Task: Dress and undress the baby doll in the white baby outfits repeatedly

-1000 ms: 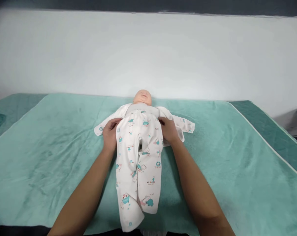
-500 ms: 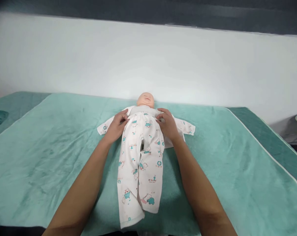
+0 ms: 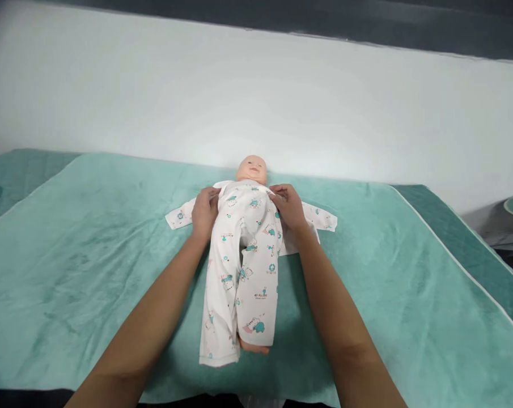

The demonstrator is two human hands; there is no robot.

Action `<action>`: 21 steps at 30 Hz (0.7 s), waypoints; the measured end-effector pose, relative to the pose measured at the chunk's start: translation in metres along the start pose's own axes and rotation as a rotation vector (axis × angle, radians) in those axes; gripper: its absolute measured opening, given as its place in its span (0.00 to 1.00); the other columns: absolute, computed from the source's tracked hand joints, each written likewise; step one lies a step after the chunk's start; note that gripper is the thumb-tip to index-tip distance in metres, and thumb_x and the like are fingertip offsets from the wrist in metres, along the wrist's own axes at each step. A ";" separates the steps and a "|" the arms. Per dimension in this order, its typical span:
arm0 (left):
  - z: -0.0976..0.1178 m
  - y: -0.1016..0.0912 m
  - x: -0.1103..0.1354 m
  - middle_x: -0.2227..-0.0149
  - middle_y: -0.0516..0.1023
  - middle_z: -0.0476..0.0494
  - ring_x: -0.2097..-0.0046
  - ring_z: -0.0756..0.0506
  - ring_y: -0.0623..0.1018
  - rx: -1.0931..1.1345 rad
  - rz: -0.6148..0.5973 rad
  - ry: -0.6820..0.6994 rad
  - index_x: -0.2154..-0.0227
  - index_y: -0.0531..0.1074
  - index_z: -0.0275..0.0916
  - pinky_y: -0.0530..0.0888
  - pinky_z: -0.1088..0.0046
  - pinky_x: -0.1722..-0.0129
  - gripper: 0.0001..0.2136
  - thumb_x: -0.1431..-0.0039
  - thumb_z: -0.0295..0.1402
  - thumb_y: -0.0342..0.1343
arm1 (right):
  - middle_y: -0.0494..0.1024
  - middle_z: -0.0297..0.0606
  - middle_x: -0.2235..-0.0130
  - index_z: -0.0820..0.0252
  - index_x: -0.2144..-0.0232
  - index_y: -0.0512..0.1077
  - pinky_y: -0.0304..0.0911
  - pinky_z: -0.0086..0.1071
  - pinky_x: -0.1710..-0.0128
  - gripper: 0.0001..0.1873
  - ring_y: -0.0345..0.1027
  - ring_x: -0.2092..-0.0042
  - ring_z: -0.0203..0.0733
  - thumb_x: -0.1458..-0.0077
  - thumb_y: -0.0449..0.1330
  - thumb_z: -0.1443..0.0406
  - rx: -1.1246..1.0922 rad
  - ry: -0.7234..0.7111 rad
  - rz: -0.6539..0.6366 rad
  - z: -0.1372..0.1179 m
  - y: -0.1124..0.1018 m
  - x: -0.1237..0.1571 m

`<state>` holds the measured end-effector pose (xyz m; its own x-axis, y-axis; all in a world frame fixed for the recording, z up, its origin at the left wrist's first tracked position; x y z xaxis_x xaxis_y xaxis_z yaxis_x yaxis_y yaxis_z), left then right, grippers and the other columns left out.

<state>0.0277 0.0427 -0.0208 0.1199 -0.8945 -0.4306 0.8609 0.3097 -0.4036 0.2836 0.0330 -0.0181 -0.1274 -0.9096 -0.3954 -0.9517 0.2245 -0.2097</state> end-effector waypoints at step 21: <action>-0.004 -0.014 0.055 0.55 0.78 0.36 0.48 0.35 0.73 -0.048 -0.348 0.167 0.64 0.78 0.39 0.65 0.54 0.41 0.08 0.41 0.35 0.56 | 0.54 0.47 0.30 0.61 0.29 0.48 0.52 0.50 0.36 0.35 0.51 0.32 0.54 0.37 0.47 0.69 0.951 -0.313 -0.108 -0.021 0.002 0.044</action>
<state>0.0198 -0.0100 -0.0424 -0.2609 -0.8853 -0.3849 0.8115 0.0148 -0.5841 0.2704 -0.0145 -0.0171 0.1561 -0.8394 -0.5206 -0.3177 0.4564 -0.8311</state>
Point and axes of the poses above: each hand's wrist, its own x-axis away from the middle knuckle, its own y-axis out of the palm, z = x × y, the point moved 2 cm from there along -x, towards the middle knuckle
